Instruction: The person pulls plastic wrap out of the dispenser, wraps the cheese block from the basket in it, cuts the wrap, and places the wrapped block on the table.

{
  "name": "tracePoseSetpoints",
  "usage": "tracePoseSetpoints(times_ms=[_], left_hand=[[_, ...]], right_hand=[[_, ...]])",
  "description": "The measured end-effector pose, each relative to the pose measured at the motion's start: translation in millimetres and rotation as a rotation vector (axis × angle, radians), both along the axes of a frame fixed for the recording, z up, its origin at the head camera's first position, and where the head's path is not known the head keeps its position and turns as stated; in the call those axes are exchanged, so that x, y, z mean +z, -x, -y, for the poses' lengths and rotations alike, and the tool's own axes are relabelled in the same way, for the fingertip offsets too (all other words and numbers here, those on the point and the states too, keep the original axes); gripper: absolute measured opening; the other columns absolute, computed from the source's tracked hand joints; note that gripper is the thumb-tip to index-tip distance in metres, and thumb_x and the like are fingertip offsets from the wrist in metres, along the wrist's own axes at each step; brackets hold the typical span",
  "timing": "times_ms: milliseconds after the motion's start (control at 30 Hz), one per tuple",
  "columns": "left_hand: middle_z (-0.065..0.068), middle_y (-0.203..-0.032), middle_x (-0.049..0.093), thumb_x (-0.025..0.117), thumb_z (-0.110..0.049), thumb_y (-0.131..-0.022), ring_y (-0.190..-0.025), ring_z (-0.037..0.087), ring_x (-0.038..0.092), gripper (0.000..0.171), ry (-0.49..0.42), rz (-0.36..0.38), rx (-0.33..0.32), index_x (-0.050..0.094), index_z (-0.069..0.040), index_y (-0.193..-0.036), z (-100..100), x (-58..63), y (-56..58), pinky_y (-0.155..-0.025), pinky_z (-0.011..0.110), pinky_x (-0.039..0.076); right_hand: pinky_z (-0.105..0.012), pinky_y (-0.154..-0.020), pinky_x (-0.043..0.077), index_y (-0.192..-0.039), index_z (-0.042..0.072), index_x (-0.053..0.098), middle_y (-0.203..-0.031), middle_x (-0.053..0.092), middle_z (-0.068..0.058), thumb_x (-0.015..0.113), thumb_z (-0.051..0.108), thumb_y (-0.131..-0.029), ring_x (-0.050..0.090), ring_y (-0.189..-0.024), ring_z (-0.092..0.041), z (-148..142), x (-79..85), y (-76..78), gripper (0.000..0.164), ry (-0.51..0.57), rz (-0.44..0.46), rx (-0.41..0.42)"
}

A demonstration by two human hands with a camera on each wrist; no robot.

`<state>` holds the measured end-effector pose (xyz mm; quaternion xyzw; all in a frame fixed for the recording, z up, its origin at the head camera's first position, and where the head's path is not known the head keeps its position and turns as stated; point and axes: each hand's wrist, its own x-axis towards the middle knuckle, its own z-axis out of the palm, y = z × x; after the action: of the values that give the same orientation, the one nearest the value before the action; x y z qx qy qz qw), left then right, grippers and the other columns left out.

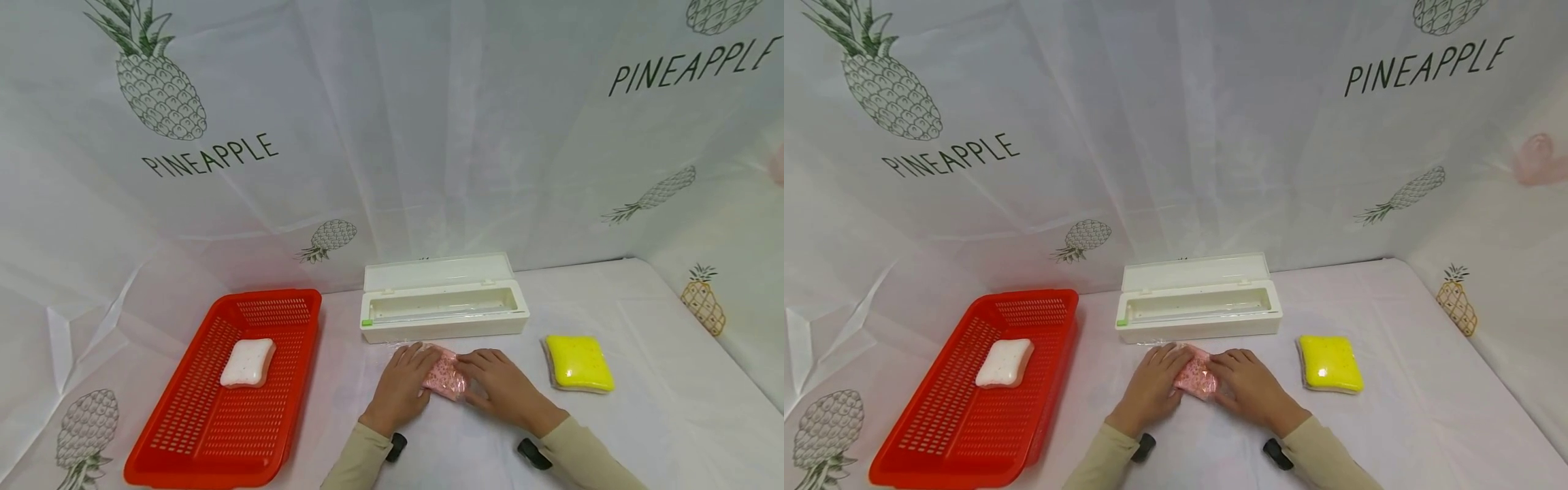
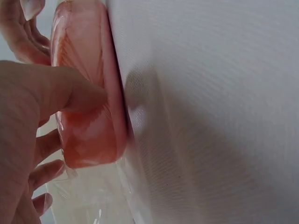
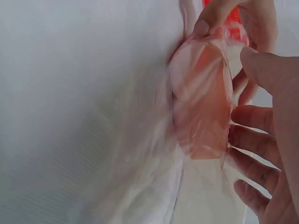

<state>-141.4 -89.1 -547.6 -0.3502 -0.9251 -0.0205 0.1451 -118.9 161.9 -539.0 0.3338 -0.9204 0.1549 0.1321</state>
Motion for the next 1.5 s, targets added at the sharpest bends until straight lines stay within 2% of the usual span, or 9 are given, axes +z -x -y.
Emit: tracePoseSetpoints(times_ms=[267,400,567,667,767,900,1100,1300,1500], left_hand=[[-0.006,-0.151,0.061,0.074,-0.012,-0.089,-0.151,0.025,0.044,0.052,0.021,0.022,-0.060,0.069,-0.022,-0.140,-2,5.3,1.1,-0.123,0.045,0.034],[-0.005,-0.157,0.055,0.075,-0.009,-0.090,-0.154,0.026,0.039,0.052,0.044,-0.008,-0.094,0.069,-0.028,-0.139,-2,4.7,1.5,-0.123,0.046,0.034],[-0.001,-0.162,0.048,0.075,-0.008,-0.091,-0.154,0.028,0.038,0.059,0.023,0.013,-0.107,0.064,-0.033,-0.144,0,4.7,-2.2,-0.121,0.045,0.036],[-0.001,-0.159,0.049,0.075,-0.006,-0.088,-0.151,0.027,0.041,0.066,-0.010,0.054,-0.122,0.060,-0.032,-0.147,1,5.0,-6.9,-0.119,0.043,0.037],[-0.001,-0.155,0.050,0.080,-0.011,-0.084,-0.147,0.023,0.044,0.069,-0.027,0.098,-0.144,0.059,-0.031,-0.147,2,5.1,-12.7,-0.116,0.042,0.038],[-0.002,-0.148,0.053,0.091,-0.035,-0.083,-0.141,0.019,0.047,0.067,-0.001,0.103,-0.166,0.060,-0.029,-0.143,1,4.9,-19.8,-0.113,0.040,0.040],[-0.005,-0.133,0.055,0.093,-0.058,-0.073,-0.128,0.015,0.051,0.068,0.040,0.037,-0.179,0.063,-0.028,-0.127,-4,1.1,-25.3,-0.110,0.038,0.042],[-0.010,-0.117,0.059,0.089,-0.051,-0.081,-0.113,0.012,0.055,0.046,-0.045,-0.039,-0.171,0.067,-0.030,-0.115,-4,-4.5,-30.2,-0.101,0.034,0.045],[-0.010,-0.109,0.059,0.087,-0.040,-0.084,-0.104,0.010,0.055,0.037,-0.194,0.010,-0.146,0.075,-0.028,-0.118,1,-9.3,-38.4,-0.095,0.031,0.045]], right_hand=[[-0.048,-0.103,0.050,-0.127,0.013,0.073,-0.125,0.072,0.004,0.080,0.033,-0.093,0.062,-0.115,-0.020,-1,2.4,-13.6,0.040,0.051,0.011,0.030],[-0.043,-0.098,0.051,-0.119,0.016,0.075,-0.118,0.073,0.009,0.074,0.014,-0.093,0.062,-0.111,-0.016,-5,-0.1,-16.0,0.026,0.114,-0.003,0.054],[-0.042,-0.093,0.055,-0.113,0.017,0.076,-0.117,0.073,0.009,0.067,-0.013,-0.078,0.062,-0.108,-0.016,-13,-4.1,-15.9,0.046,0.183,-0.006,0.117],[-0.045,-0.092,0.056,-0.115,0.017,0.075,-0.122,0.073,0.005,0.073,-0.017,-0.072,0.063,-0.109,-0.019,-17,-6.9,-16.0,0.055,0.152,-0.039,0.154],[-0.047,-0.093,0.057,-0.123,0.019,0.072,-0.129,0.070,0.002,0.088,-0.010,-0.068,0.063,-0.113,-0.022,-20,-11.2,-17.3,0.064,0.103,-0.065,0.163],[-0.046,-0.096,0.056,-0.130,0.021,0.067,-0.134,0.065,0.000,0.100,0.010,-0.062,0.061,-0.118,-0.023,-20,-18.4,-19.8,0.076,0.085,-0.087,0.149],[-0.030,-0.104,0.044,-0.122,0.019,0.069,-0.131,0.065,0.001,0.094,0.025,-0.071,0.059,-0.118,-0.019,-16,-26.7,-19.7,0.057,0.171,-0.140,0.148],[-0.029,-0.100,0.045,-0.116,0.018,0.071,-0.121,0.068,0.009,0.086,0.017,-0.077,0.060,-0.113,-0.013,-10,-24.3,-22.3,0.041,0.214,-0.123,0.086],[-0.037,-0.089,0.055,-0.110,0.020,0.073,-0.112,0.069,0.013,0.088,0.019,-0.080,0.061,-0.106,-0.010,-5,-18.4,-26.1,0.034,0.230,-0.095,0.034]])
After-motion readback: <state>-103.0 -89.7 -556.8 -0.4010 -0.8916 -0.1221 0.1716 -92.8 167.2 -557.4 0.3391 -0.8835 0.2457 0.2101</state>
